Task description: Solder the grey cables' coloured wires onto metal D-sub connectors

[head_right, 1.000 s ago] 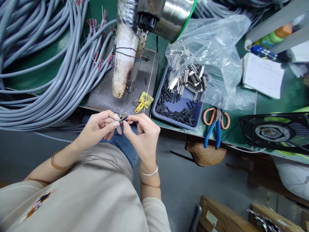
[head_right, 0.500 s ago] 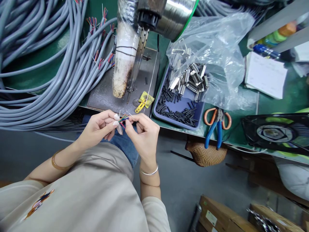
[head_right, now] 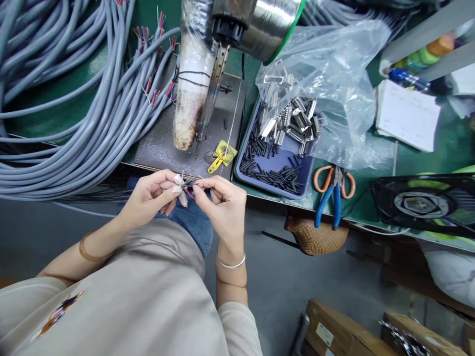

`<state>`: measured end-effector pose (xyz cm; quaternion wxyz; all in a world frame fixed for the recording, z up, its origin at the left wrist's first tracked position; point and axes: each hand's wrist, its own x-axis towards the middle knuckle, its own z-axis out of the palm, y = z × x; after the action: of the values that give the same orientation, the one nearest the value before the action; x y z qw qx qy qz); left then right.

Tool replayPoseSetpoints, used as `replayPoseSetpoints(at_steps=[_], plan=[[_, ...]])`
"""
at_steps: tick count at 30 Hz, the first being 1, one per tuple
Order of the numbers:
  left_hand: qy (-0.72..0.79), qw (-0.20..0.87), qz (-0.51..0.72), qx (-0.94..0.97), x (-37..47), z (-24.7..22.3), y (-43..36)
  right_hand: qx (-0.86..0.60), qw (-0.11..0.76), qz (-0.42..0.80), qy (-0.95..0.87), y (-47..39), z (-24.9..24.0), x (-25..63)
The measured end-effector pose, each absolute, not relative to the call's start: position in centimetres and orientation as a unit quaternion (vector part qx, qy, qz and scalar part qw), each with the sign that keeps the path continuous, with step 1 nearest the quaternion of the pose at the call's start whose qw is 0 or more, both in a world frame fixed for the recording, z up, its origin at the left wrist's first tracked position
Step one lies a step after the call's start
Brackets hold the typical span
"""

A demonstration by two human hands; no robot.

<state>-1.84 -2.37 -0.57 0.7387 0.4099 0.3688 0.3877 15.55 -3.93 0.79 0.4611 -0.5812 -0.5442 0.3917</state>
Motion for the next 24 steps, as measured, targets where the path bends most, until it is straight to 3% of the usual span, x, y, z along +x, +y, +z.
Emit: replayPoseSetpoints(at_steps=[8,14,20,24], plan=[[0.347,0.743,0.387,0.421,-2.1,-0.5,-2.4,-0.568,0.435,0.484,-0.504,-3.7,0.0,16.1],[0.376,0.725,0.403,0.413,-2.0,-0.6,-2.3,-0.613,0.524,0.308,-0.505,-5.1,0.6,15.7],[0.369,0.734,0.393,0.413,-1.9,-0.5,-2.3,-0.587,0.476,0.302,-0.581,-5.2,0.9,15.4],[0.352,0.738,0.41,0.405,-2.0,-0.6,-2.3,-0.541,0.466,0.192,-0.673,-5.5,0.7,15.1]])
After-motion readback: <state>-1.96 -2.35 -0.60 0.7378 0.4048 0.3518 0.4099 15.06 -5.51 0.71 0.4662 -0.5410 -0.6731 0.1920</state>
